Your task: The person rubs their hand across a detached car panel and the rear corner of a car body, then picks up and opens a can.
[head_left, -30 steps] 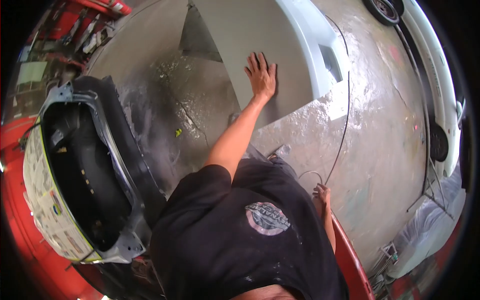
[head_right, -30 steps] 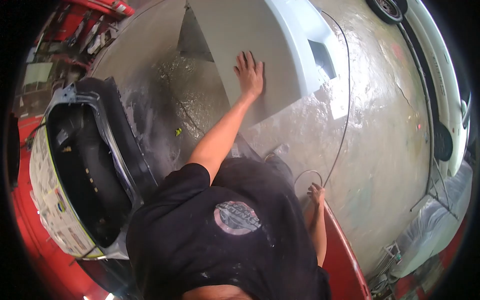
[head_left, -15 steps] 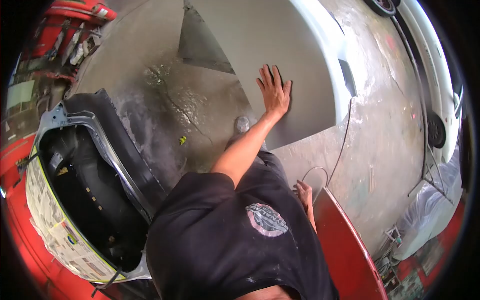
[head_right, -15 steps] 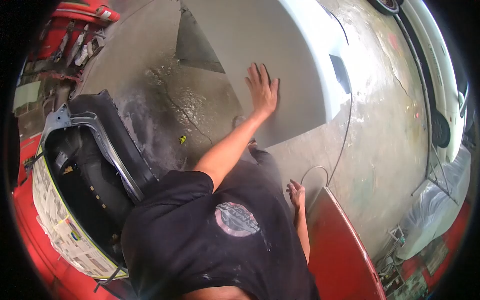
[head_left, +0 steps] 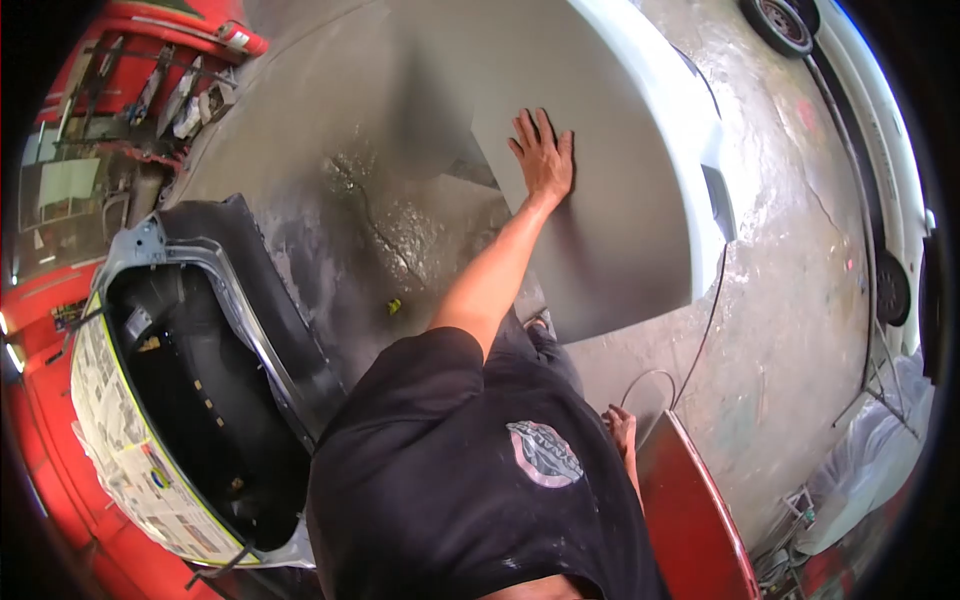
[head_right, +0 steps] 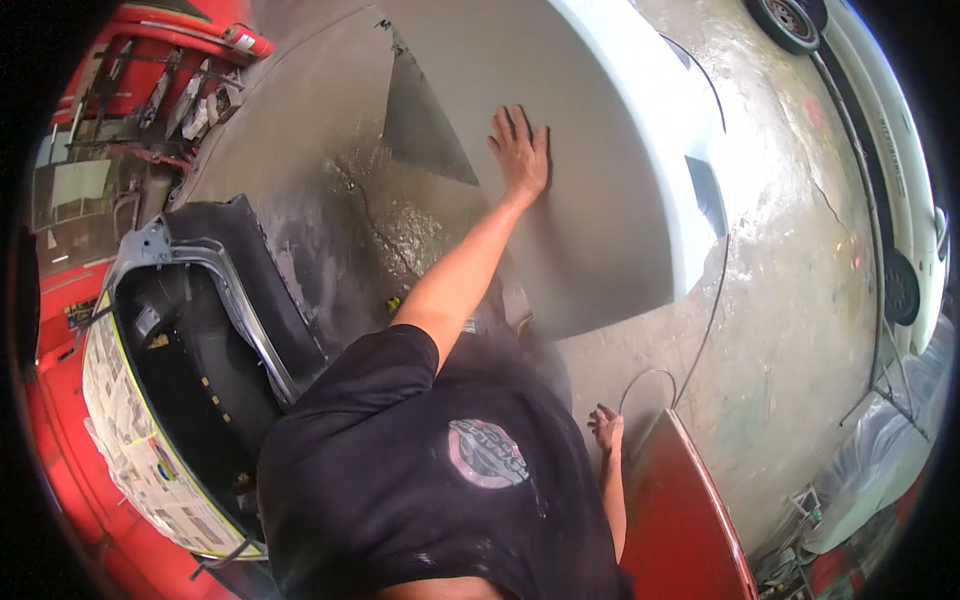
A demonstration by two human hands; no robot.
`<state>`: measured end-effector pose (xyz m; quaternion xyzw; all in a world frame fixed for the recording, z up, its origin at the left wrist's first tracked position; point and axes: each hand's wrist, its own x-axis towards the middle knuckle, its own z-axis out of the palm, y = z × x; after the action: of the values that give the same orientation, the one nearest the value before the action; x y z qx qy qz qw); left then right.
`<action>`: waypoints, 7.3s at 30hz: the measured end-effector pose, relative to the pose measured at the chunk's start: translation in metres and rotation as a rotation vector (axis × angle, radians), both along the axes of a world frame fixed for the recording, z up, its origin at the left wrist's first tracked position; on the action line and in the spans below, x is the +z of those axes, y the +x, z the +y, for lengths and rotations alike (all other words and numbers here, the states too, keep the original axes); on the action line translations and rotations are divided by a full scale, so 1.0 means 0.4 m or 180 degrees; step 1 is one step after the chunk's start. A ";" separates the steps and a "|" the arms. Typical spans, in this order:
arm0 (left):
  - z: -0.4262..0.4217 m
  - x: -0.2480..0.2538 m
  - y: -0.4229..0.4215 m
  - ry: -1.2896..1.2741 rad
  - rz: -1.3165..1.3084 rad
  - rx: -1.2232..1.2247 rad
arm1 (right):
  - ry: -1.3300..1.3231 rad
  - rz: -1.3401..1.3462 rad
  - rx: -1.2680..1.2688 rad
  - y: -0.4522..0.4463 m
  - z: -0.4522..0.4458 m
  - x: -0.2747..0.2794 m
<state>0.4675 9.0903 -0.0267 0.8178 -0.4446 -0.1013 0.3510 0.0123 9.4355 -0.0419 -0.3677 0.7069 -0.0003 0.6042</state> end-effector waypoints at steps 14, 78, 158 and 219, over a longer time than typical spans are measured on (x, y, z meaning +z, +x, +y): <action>-0.404 -0.085 0.602 -0.0019 0.0129 0.0035 | 0.0540 0.0207 0.0017 0.470 -0.089 0.047; -1.029 -0.410 1.563 0.0091 0.0289 0.0459 | 0.1130 0.0340 -0.0144 1.091 -0.541 0.260; 0.134 -0.022 -0.170 -0.0368 -0.0136 0.0177 | -0.0038 -0.0042 0.0864 -0.179 -0.050 0.128; 0.403 -0.005 -0.435 -0.0130 -0.0102 -0.0210 | -0.0161 0.0019 0.1495 -0.476 -0.177 0.061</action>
<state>0.2936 9.2516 -0.0286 0.7969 -0.4789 -0.0907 0.3569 -0.1781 9.3645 -0.0174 -0.5371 0.6035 0.1237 0.5762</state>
